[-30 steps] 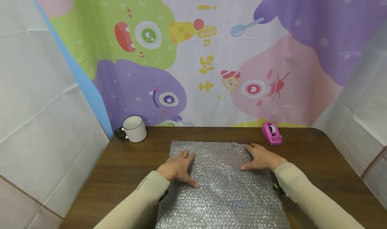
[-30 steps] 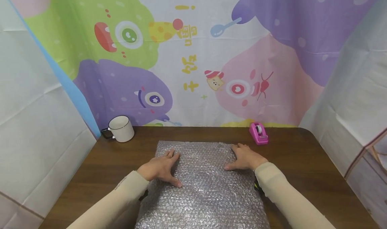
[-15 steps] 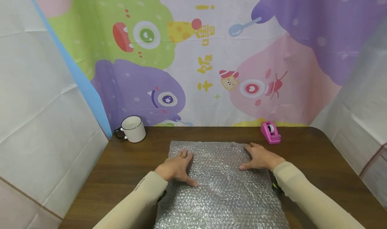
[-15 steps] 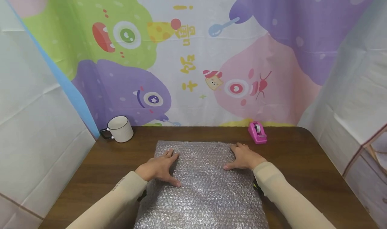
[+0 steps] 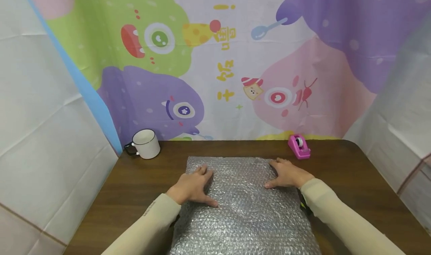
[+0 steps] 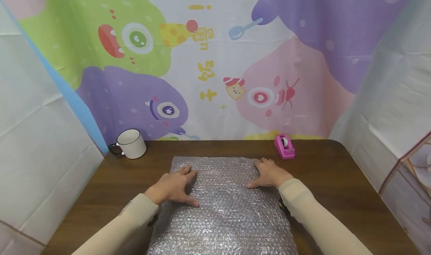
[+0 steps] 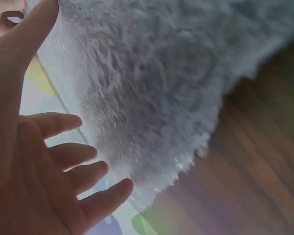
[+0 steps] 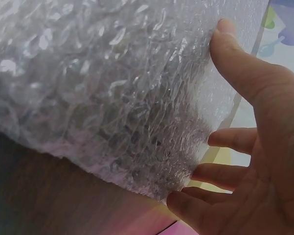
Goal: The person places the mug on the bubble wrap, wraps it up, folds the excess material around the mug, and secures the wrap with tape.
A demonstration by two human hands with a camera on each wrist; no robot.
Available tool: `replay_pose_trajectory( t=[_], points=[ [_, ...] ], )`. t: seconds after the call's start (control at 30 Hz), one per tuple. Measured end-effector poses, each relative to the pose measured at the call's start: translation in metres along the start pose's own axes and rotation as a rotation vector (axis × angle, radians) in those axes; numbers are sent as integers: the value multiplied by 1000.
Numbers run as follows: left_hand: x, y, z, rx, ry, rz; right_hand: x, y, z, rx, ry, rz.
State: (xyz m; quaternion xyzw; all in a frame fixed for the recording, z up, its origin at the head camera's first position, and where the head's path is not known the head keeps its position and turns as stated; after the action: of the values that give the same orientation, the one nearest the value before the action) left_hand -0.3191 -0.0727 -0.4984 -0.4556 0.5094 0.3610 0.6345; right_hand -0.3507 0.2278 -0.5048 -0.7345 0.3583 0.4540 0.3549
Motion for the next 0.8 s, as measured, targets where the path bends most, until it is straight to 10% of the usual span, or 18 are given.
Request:
replay_pose_trajectory(
  t=[0.27,0.8],
  points=[
    [-13,-3,-8,28,13,160,0,0,-1,7,-6,3],
    [-23,-7,-48,-45,-22,215,-1,2,0,4,15,6]
  ],
)
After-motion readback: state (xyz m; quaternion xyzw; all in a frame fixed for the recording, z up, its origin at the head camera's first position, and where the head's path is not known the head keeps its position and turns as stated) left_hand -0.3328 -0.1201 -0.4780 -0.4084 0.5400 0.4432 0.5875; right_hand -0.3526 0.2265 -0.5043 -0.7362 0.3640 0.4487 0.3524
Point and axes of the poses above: each hand's wrist, its own y-axis towards the middle knuckle, its own x-axis out of the palm, z = x × y, the point moved 8 cm from there along y, towards the middle knuckle, and after that the axes turned 10 degrees about -x, right-handed, at the moved point
